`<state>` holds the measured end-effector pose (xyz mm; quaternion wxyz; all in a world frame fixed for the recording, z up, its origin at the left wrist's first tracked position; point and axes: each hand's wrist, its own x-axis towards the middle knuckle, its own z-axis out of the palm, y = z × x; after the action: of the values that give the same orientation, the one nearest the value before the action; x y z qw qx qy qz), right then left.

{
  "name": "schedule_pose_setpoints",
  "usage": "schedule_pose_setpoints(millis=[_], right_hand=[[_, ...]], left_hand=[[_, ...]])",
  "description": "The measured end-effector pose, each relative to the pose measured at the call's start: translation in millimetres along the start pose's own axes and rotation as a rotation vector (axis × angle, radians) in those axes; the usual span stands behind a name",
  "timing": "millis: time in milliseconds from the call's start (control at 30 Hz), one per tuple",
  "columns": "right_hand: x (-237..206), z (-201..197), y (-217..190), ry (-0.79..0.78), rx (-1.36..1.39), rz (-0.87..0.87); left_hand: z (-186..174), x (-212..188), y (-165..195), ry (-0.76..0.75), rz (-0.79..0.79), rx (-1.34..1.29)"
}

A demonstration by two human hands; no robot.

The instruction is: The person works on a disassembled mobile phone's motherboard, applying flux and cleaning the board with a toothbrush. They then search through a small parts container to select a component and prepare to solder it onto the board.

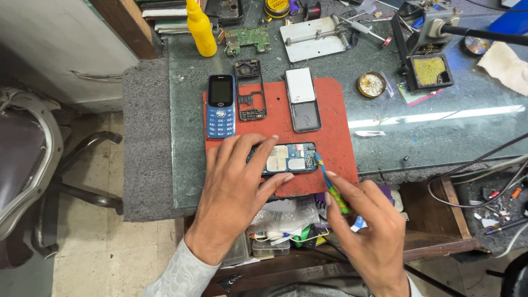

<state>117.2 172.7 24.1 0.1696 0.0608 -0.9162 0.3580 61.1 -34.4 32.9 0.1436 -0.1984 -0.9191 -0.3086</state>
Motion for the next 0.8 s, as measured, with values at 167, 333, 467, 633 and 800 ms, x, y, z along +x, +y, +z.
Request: schedule_pose_setpoints(millis=[167, 333, 467, 633, 800], right_hand=[[6.4, 8.3, -3.4, -0.044, -0.067, -0.027], [10.5, 2.3, -3.6, -0.127, -0.193, -0.051], [15.9, 5.8, 1.6, -0.150, -0.170, -0.096], [15.7, 1.2, -2.7, -0.204, -0.224, -0.051], [22.1, 6.6, -3.5, -0.174, -0.211, -0.097]], left_hand=[[6.2, -10.9, 1.3, -0.017, -0.068, -0.034], [17.9, -12.6, -5.5, 0.043, -0.114, -0.076], [22.9, -11.5, -9.9, 0.047, -0.144, -0.083], [25.2, -11.0, -9.9, 0.019, -0.165, -0.092], [26.2, -11.2, -9.5, 0.006, -0.178, -0.091]])
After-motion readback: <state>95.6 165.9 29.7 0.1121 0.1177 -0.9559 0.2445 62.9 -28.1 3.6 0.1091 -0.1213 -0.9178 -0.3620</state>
